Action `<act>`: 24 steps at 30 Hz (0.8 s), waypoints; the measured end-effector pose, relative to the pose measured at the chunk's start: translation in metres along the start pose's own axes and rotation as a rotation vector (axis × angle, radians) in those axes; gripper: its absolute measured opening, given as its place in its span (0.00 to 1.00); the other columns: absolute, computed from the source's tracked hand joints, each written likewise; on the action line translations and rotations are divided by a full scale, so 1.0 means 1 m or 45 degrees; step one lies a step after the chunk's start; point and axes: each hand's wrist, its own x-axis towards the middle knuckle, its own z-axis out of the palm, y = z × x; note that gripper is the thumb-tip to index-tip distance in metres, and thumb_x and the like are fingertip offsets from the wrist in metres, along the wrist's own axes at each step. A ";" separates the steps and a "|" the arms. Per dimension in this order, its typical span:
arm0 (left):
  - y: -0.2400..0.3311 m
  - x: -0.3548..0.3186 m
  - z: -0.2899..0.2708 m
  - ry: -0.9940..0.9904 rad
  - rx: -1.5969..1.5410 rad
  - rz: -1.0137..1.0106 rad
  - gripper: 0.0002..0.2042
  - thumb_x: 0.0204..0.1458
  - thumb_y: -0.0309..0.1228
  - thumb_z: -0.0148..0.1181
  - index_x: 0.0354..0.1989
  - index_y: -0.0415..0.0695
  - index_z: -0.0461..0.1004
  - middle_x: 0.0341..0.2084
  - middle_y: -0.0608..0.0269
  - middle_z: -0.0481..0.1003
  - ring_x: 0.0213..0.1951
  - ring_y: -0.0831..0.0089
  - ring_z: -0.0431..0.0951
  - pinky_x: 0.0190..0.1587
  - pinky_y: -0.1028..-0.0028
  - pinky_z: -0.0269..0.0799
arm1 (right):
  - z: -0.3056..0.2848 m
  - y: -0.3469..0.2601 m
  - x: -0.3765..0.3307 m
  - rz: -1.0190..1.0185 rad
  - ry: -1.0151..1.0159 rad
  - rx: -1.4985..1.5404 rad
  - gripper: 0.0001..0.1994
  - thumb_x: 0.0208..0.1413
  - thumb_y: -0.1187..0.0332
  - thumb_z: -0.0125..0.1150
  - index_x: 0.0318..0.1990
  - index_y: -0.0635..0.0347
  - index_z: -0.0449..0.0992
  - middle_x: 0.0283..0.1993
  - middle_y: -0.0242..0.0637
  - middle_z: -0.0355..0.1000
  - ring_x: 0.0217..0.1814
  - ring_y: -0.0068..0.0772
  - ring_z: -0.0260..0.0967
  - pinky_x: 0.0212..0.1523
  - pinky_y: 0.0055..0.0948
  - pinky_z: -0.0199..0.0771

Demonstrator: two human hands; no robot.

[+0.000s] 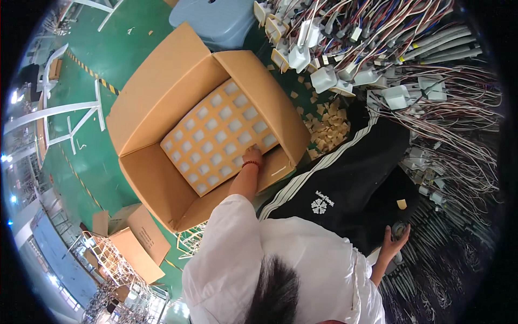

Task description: The recorder applies tape to secure wires to a component and organizes the finished wire harnesses.

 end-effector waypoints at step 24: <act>-0.061 -0.099 -0.097 0.749 -0.385 0.210 0.19 0.48 0.33 0.65 0.49 0.46 0.72 0.40 0.54 0.77 0.46 0.56 0.77 0.44 0.62 0.73 | -0.045 -0.110 0.048 -0.430 0.239 0.241 0.25 0.58 0.74 0.59 0.63 0.63 0.64 0.64 0.44 0.60 0.66 0.42 0.61 0.65 0.40 0.61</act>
